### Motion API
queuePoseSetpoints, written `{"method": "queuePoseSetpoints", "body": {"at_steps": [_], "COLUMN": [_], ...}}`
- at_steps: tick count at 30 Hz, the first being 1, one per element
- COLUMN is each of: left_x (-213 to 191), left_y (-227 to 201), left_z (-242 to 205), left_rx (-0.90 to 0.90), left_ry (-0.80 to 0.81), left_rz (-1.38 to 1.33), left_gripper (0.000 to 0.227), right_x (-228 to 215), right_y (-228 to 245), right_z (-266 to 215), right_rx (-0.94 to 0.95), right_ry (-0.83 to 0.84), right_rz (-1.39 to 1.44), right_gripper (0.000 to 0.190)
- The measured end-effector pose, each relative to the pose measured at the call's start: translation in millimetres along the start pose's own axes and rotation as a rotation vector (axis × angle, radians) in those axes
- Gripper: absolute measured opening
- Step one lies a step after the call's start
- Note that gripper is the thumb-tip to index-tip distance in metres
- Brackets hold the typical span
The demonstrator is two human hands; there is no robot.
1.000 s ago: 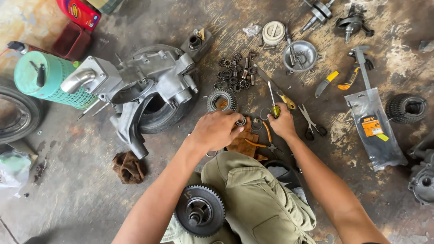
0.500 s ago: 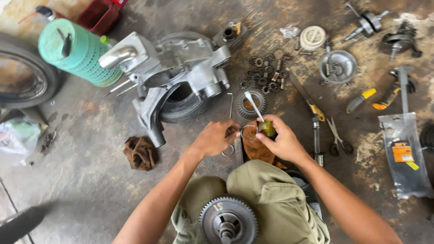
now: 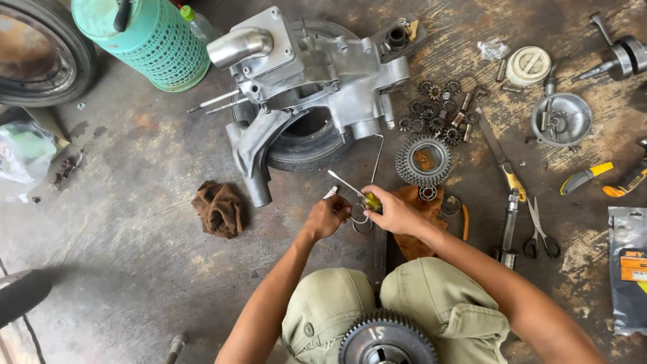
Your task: The person assembles a gear assembly by inserting a bearing into a gear, securing it with a circlip using pliers, and tightening a screw with a screwdriver. They then attach another gear to a shaft and secure it with a circlip.
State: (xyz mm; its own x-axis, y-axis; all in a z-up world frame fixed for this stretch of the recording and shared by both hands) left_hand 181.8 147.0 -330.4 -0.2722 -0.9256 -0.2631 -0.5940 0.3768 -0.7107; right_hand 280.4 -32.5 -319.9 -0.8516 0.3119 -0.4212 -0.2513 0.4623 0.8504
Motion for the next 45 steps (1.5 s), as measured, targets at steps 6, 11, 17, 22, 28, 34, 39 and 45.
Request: {"method": "queuePoseSetpoints", "body": {"at_steps": [6,11,17,22,28,34,39,45], "left_x": [25.4,29.3,41.6,9.1,-20.1,-33.9,-17.3,27.0], "left_y": [77.7,85.1,93.8,19.8,-60.3,-145.1,-203.6,-243.7], "left_z": [54.2,68.9,69.8,17.0,-63.7,-167.6,-251.2,-324.5], "left_rx": [-0.053,-0.182,-0.227,-0.281,0.062,0.155,0.443,0.635], "left_ry": [-0.068,-0.156,-0.179,-0.185,-0.146,-0.142,-0.072,-0.021], "left_rz": [0.164,0.17,0.192,0.36,0.261,0.211,0.226,0.6], "left_gripper": [0.026,0.025,0.028,0.03,0.036,0.044,0.058,0.145], "right_x": [17.6,29.3,8.8,-8.9,-6.1,-63.4,-121.1,-94.8], "right_y": [-16.3,-54.1,-39.3,-45.5,-85.4,5.6,149.7,245.6], "right_z": [22.8,42.2,2.0,-36.7,-45.4,-83.7,-169.0,-249.5], "right_rx": [0.14,0.062,0.017,-0.027,-0.066,-0.093,-0.306,-0.502], "right_ry": [0.148,0.053,-0.051,-0.137,-0.196,-0.224,-0.109,0.107], "right_rz": [-0.16,-0.275,-0.455,-0.665,-0.827,-0.319,0.246,-0.373], "right_gripper": [0.053,0.05,0.04,0.041,0.048,0.039,0.038,0.125]}}
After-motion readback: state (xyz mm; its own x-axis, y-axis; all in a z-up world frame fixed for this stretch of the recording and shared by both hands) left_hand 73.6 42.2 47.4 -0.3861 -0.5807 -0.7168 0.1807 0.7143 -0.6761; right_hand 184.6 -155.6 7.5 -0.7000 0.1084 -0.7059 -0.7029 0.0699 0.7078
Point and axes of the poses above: each hand's wrist, its own z-axis towards the middle knuckle, its own x-axis out of the palm, y = z × x, the point moved 5 cm from there along z, towards the middle knuckle, and after that the axes turned 10 degrees about y, right-handed, at the moved point
